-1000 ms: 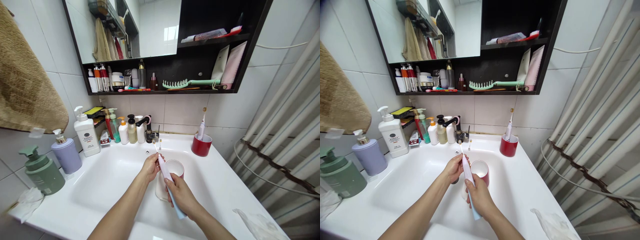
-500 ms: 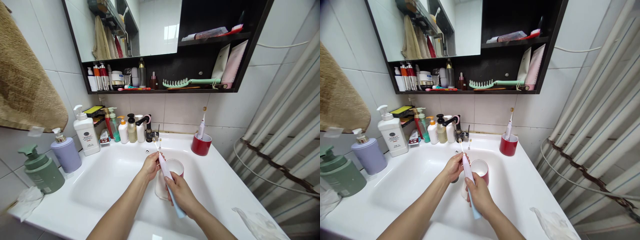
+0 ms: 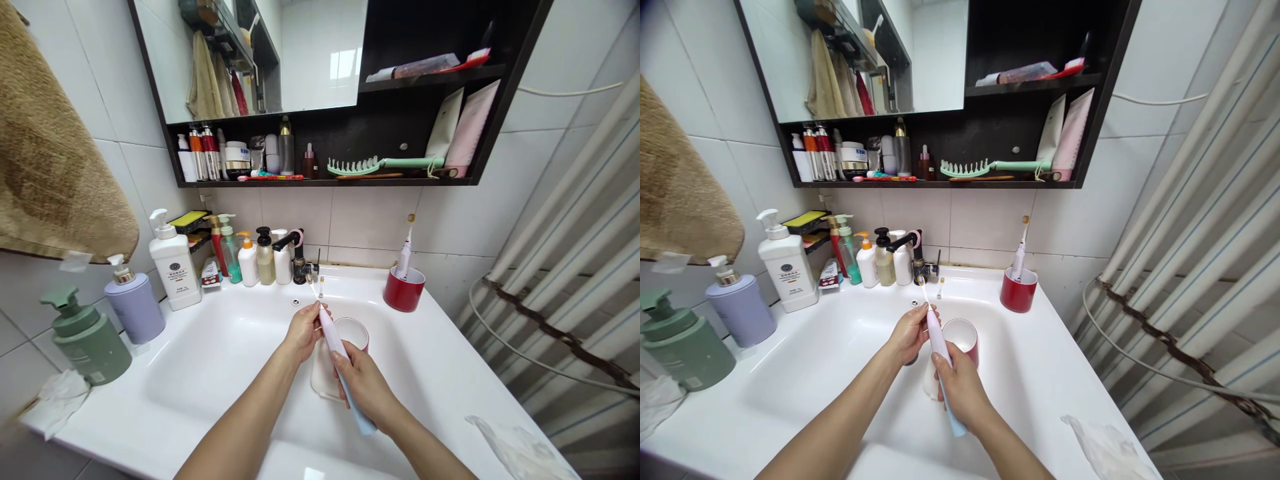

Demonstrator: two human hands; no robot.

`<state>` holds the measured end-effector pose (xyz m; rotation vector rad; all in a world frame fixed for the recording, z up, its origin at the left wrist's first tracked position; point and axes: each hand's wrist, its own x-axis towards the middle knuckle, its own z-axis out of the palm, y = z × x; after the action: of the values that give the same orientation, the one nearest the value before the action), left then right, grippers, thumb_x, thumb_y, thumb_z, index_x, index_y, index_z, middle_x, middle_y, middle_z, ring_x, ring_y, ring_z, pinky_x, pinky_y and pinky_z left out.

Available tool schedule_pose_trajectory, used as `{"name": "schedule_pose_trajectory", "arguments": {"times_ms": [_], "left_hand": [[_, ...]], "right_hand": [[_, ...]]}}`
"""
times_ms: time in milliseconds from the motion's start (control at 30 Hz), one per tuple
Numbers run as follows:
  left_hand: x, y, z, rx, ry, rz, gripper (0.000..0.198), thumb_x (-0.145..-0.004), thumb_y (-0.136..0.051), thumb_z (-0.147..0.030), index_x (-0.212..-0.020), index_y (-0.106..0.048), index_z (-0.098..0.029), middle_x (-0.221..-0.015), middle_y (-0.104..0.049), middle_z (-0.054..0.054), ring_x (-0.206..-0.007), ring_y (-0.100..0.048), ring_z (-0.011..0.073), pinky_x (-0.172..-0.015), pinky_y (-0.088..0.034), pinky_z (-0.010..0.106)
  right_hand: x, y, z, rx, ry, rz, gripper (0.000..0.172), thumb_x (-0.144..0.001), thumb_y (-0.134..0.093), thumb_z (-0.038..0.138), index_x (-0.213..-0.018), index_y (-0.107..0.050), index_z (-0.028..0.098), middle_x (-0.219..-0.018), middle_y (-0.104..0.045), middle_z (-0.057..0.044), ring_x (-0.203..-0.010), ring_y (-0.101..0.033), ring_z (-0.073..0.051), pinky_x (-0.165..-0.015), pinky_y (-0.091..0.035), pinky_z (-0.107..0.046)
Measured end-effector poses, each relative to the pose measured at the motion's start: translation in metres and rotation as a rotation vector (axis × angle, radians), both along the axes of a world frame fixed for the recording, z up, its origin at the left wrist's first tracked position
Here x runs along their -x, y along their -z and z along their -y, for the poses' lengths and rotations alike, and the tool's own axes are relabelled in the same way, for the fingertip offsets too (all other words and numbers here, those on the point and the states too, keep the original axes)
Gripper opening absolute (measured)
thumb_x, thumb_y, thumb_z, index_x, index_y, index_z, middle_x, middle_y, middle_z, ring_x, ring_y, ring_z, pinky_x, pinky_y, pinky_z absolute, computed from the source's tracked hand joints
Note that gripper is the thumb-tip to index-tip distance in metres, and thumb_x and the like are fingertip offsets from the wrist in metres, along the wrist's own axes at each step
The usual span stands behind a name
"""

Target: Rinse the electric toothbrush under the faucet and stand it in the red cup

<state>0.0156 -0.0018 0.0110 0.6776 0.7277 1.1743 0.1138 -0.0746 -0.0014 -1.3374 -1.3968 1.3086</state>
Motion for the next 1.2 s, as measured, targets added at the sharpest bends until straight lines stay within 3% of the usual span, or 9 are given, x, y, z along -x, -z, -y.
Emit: {"name": "schedule_pose_trajectory", "arguments": {"times_ms": [167,467,767,1000,1200], "left_hand": [[-0.0003,0.0036,-0.0015,-0.040,-0.008,-0.035,0.011,-0.062,-0.051,-0.024,-0.063,-0.049,-0.013,-0.056,-0.051,0.001,-0.051,-0.047,0.0076,-0.051,-0.036,0.021],[-0.0026,0.0017,0.0003,-0.063,0.037,0.028,0.015,-0.060,-0.052,-0.027,-0.059,-0.045,-0.014,-0.050,-0.047,-0.002,-0.046,-0.044,0.0066,-0.049,-0.036,0.021],[-0.0028,0.0007,0.0014,-0.046,0.001,-0.015,0.016,-0.062,-0.051,-0.029,-0.064,-0.048,-0.013,-0.053,-0.050,0.000,-0.049,-0.047,0.0077,-0.052,-0.036,0.022],[-0.0024,0.0014,0.0003,-0.041,0.045,0.041,0.018,-0.062,-0.051,-0.031,-0.058,-0.045,-0.014,-0.050,-0.047,-0.002,-0.046,-0.045,0.0072,-0.051,-0.036,0.022],[-0.0038,0.0024,0.0015,-0.035,-0.039,-0.059,0.019,-0.061,-0.051,-0.031,-0.064,-0.049,-0.013,-0.053,-0.048,-0.001,-0.047,-0.045,0.0069,-0.049,-0.036,0.021]], "right_hand": [[0.0020,0.0009,-0.0002,-0.010,0.013,0.030,0.025,-0.070,-0.034,0.037,-0.085,-0.042,0.019,-0.055,-0.040,0.005,-0.034,-0.039,-0.005,-0.030,-0.031,-0.017],[0.0046,-0.0048,0.0059,0.114,-0.047,-0.182,0.022,-0.070,-0.035,0.041,-0.075,-0.039,0.020,-0.058,-0.041,0.005,-0.035,-0.038,-0.004,-0.033,-0.031,-0.017],[0.0029,-0.0003,0.0011,-0.032,0.031,0.021,0.024,-0.069,-0.036,0.039,-0.082,-0.042,0.019,-0.055,-0.040,0.005,-0.034,-0.039,-0.005,-0.032,-0.031,-0.017],[0.0050,-0.0057,0.0053,0.122,-0.033,-0.148,0.024,-0.069,-0.034,0.041,-0.078,-0.040,0.019,-0.058,-0.042,0.004,-0.035,-0.038,-0.004,-0.033,-0.032,-0.017],[0.0010,-0.0024,0.0011,-0.031,0.024,0.017,0.023,-0.069,-0.036,0.037,-0.084,-0.042,0.020,-0.055,-0.040,0.005,-0.035,-0.040,-0.005,-0.032,-0.032,-0.018]]}}
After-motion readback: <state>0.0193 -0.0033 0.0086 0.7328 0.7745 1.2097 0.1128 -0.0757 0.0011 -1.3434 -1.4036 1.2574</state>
